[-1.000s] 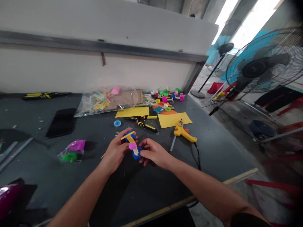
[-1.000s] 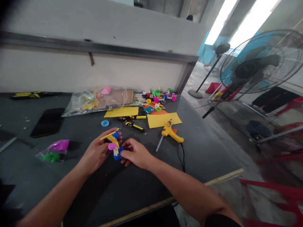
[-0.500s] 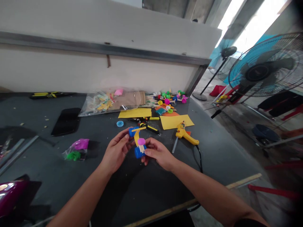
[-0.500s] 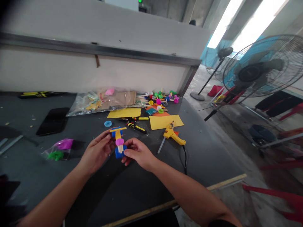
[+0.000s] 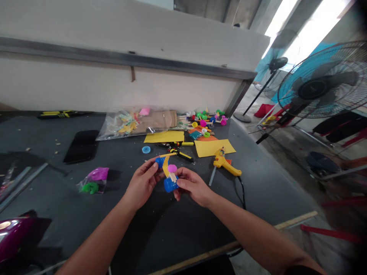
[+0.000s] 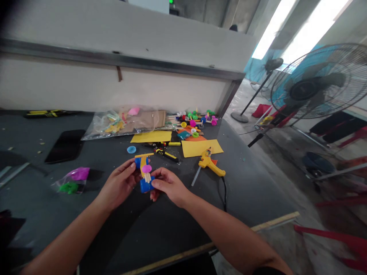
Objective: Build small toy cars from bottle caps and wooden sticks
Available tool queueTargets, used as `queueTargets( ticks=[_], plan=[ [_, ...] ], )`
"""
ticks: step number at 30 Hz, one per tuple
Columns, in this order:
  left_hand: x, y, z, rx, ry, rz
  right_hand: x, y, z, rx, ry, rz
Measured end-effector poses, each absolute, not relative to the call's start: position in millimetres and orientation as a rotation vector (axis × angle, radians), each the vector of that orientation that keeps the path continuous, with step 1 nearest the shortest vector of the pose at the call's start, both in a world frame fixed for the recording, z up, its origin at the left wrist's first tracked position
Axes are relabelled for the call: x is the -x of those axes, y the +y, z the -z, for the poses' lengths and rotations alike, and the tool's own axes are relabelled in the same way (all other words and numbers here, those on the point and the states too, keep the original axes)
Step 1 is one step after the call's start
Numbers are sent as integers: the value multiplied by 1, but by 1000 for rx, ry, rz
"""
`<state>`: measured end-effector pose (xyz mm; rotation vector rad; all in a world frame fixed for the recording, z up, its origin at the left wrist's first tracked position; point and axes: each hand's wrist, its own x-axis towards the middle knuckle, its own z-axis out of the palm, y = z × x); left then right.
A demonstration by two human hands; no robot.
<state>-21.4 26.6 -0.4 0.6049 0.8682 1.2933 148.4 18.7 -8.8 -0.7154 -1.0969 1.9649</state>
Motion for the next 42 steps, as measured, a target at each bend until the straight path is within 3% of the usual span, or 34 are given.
queueTargets(
  ticks=[17,27,30,37,42],
  plan=[
    [21,28,3,-643,913,-1296,-151,20,9,722,-1065,-1928],
    [29,30,4,-726,969,-1285,-158,33,10,973,-960,-1774],
    [27,30,4,-735,983,-1346,-165,36,11,1110,-1143,-1478],
    [26,30,11,-901,1172,-1351,-178,35,-5,1149,-1962,-156],
    [24,29,12,-1129,1339,-1276,-173,34,-11,1174,-2173,167]
  ],
)
